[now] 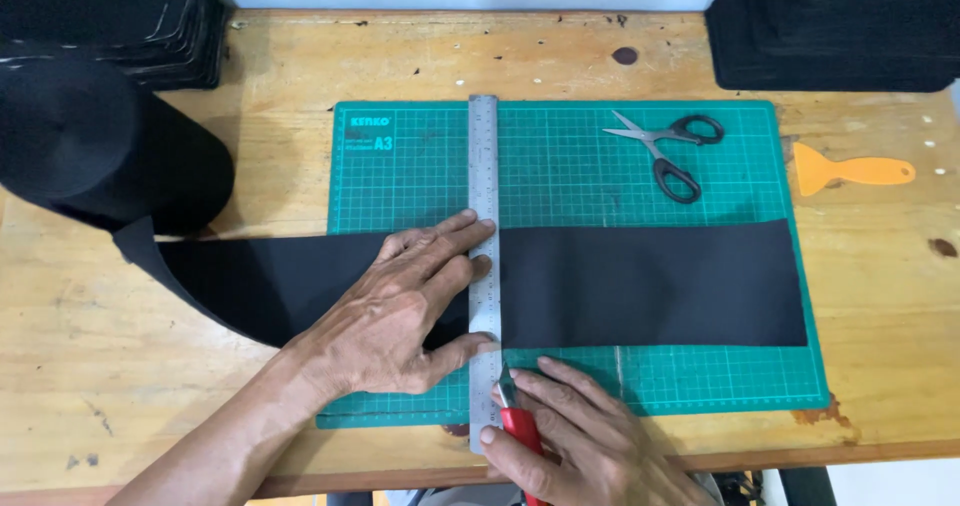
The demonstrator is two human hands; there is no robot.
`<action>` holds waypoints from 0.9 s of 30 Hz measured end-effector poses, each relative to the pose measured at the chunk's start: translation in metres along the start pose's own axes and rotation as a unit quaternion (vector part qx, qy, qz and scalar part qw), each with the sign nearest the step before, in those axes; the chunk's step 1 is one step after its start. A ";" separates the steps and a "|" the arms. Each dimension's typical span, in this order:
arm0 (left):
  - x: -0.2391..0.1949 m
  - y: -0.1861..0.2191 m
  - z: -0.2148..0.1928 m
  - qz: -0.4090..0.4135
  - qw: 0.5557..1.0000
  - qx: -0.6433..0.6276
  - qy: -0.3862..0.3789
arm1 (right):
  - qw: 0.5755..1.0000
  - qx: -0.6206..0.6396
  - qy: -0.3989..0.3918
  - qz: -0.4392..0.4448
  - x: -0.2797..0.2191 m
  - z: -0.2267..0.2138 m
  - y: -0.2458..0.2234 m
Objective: The person unrolls a black fabric roll on a green cutting mat, smooths it out, and uses a metal ruler and a red utility knife to cut a rectangular piece. The person then lifts the cut piece to inspect the edges.
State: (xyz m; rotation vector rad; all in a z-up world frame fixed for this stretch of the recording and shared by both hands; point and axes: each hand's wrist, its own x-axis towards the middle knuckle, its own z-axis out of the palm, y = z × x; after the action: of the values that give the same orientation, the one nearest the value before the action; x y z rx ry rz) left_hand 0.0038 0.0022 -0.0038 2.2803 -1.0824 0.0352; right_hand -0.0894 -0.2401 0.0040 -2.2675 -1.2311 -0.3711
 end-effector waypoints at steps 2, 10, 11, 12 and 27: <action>0.000 0.000 0.000 -0.006 1.000 0.007 0.002 | 0.997 -0.038 0.066 -0.008 -0.008 0.009 0.005; 0.000 0.001 0.000 -0.006 1.000 0.013 0.000 | 0.998 -0.061 0.031 0.017 -0.017 -0.023 0.020; 0.000 0.002 0.000 -0.008 1.000 0.012 -0.002 | 0.998 -0.060 -0.005 -0.001 -0.022 -0.030 0.026; 0.001 0.002 -0.001 -0.005 1.000 0.012 -0.002 | 0.998 -0.063 -0.004 0.000 -0.026 -0.033 0.026; 0.004 0.006 -0.001 -0.003 1.000 0.013 0.016 | 0.689 0.260 0.344 0.582 -0.094 -0.084 0.126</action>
State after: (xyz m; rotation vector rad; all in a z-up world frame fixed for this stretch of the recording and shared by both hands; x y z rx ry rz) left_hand 0.0023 -0.0030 0.0007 2.2981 -1.0654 0.0843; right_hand -0.0347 -0.4094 -0.0114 -1.6614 0.5245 -0.2527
